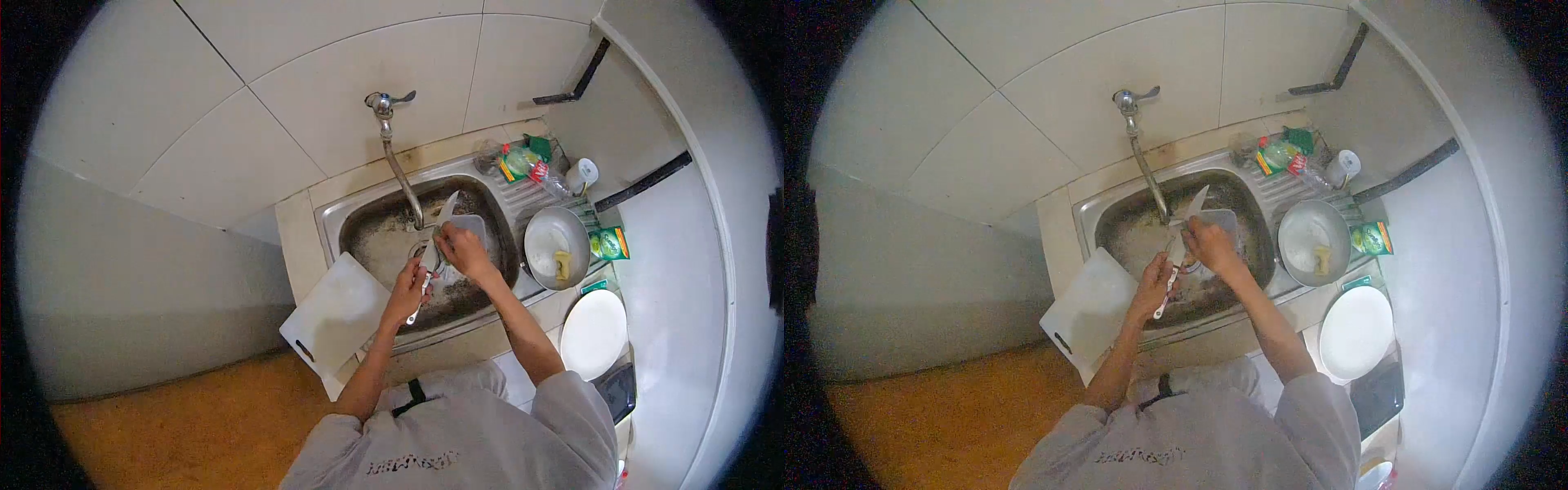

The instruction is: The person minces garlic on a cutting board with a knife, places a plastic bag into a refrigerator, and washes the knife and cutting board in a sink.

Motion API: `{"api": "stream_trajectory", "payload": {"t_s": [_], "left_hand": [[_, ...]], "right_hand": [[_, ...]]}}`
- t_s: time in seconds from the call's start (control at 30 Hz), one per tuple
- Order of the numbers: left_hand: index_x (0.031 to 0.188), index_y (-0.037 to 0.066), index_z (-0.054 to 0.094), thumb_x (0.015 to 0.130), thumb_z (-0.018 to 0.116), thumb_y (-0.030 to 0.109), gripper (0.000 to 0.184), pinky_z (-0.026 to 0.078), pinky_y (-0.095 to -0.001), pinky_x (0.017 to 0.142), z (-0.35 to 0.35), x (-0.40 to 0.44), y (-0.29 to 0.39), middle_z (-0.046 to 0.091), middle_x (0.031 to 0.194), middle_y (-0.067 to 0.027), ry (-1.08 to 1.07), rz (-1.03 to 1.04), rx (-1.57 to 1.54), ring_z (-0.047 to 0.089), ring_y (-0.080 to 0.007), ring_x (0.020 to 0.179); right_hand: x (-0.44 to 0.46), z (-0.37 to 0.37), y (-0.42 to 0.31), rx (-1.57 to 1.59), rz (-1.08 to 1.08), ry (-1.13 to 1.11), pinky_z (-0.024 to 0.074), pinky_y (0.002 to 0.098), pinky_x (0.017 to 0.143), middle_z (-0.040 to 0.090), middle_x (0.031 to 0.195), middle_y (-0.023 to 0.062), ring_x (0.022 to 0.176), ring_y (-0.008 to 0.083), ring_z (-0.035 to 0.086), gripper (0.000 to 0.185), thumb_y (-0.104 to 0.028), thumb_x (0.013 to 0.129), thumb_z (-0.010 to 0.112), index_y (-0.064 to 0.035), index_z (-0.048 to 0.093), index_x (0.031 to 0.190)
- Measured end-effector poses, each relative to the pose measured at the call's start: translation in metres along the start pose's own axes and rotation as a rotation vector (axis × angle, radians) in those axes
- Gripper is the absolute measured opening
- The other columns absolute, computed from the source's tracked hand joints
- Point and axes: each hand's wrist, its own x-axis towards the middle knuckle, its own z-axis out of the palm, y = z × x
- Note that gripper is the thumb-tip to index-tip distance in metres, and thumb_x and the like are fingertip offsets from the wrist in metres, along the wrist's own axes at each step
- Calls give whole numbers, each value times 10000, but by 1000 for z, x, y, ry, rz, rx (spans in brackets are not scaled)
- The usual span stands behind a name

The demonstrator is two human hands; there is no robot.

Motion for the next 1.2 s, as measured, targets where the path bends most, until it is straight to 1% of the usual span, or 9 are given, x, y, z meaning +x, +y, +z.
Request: {"api": "stream_trajectory", "payload": {"t_s": [0.17,0.33,0.5,0.57,0.67,0.73,0.8,0.9,1.2], "left_hand": [[1235,94,393,1023,416,221,248,430,-221,520,-9,10,-21,602,977,-62,-6,2,-17,498,-89,657],[1194,75,430,1011,450,206,226,414,-240,529,5,-6,7,564,888,-42,-5,26,-177,491,-95,649],[1119,45,500,992,489,177,184,397,-247,524,-5,-7,1,522,813,-17,7,0,-245,468,-98,634],[1109,39,506,988,514,198,200,379,-231,504,-15,-3,-11,590,935,-42,-135,-51,-352,445,-84,637],[1075,37,534,984,525,216,201,371,-226,493,-7,-4,-9,577,901,-27,-48,-55,-375,435,-77,619],[1079,39,532,984,526,220,205,367,-222,487,-10,-4,-9,572,892,-25,-57,-62,-434,436,-73,617],[1083,41,529,983,527,224,209,363,-218,482,-12,-4,-12,567,884,-23,-77,-75,-496,437,-69,615],[1078,45,528,982,530,226,205,357,-206,473,-14,-5,-13,558,888,-17,-138,-162,-483,431,-60,608],[1053,56,518,976,537,271,229,337,-191,449,-22,-10,-15,555,900,-13,-142,-243,-524,394,-46,569]], "right_hand": [[-17,18,-1,-149,-142,-40,478,523,614,627,773,219,747,440,612,243,-274,908,577,-37,539,942],[-3,7,7,-114,32,63,474,524,659,623,791,210,790,435,610,218,-262,910,571,-49,552,951],[-12,17,6,-73,-272,8,484,498,651,633,858,201,807,417,615,219,-250,899,577,-44,567,973],[-1,8,13,-108,-230,28,485,495,650,634,859,196,798,416,615,210,-243,899,575,-47,568,974],[-3,16,6,-127,-185,98,486,488,639,631,842,178,771,409,616,182,-233,907,565,-54,558,942],[-16,21,-6,-249,-294,-73,486,482,622,627,821,167,759,403,617,175,-230,916,556,-55,546,912],[-8,20,3,-232,-250,-101,521,482,632,669,891,151,785,366,656,231,-288,924,510,-87,586,1008],[13,12,14,-175,-60,93,470,505,604,629,783,158,744,394,620,184,-251,916,557,-74,549,869],[8,22,7,-290,-86,-17,481,522,593,639,760,159,718,400,633,165,-253,903,549,-88,551,901]]}}
